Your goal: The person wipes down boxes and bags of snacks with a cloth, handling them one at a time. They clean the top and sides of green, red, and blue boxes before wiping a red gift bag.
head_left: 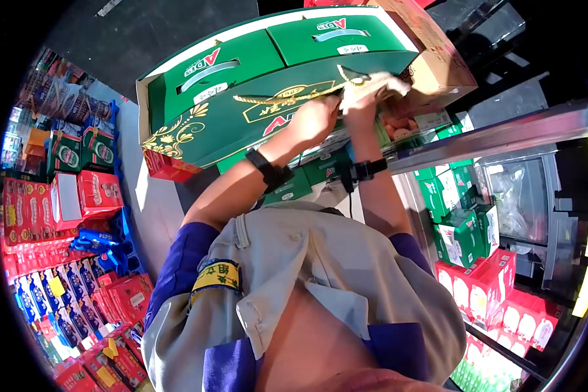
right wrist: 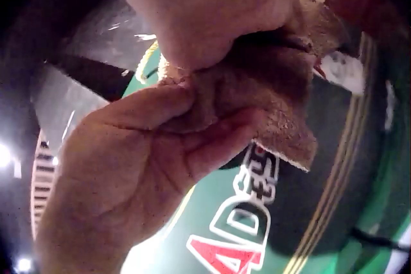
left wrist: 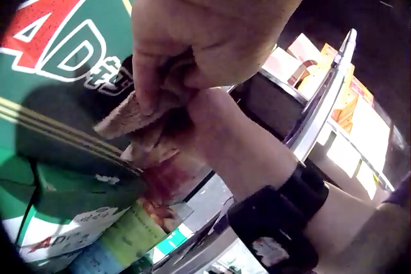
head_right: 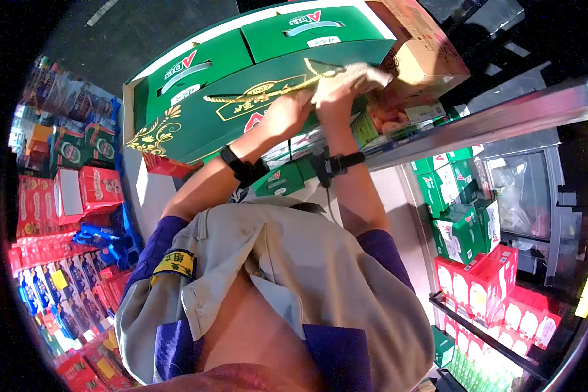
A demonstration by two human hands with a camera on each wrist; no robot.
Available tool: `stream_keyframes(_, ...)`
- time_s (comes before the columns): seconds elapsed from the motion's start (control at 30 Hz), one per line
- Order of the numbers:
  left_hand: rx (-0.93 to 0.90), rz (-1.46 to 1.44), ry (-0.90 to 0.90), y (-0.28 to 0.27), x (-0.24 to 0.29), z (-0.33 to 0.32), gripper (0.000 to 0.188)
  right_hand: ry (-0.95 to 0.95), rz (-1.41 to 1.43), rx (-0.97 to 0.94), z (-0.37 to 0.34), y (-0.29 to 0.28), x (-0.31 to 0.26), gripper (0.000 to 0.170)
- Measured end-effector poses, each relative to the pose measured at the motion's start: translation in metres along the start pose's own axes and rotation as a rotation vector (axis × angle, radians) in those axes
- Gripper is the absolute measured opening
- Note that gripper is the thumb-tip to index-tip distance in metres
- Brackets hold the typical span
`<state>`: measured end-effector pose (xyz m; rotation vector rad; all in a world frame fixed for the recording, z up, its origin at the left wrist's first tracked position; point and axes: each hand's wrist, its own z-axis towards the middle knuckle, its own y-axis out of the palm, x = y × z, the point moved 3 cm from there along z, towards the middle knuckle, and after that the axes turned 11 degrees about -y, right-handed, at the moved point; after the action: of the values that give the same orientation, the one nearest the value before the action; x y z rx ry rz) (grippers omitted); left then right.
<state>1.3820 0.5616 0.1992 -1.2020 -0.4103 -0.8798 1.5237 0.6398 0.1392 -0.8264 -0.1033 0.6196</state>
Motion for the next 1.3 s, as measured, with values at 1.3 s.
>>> stream_keyframes(1.3,0.411,0.199,0.162,-0.064,0.075,0.035,0.048,-0.112,0.403,-0.66,0.181,-0.105,-0.054,0.043)
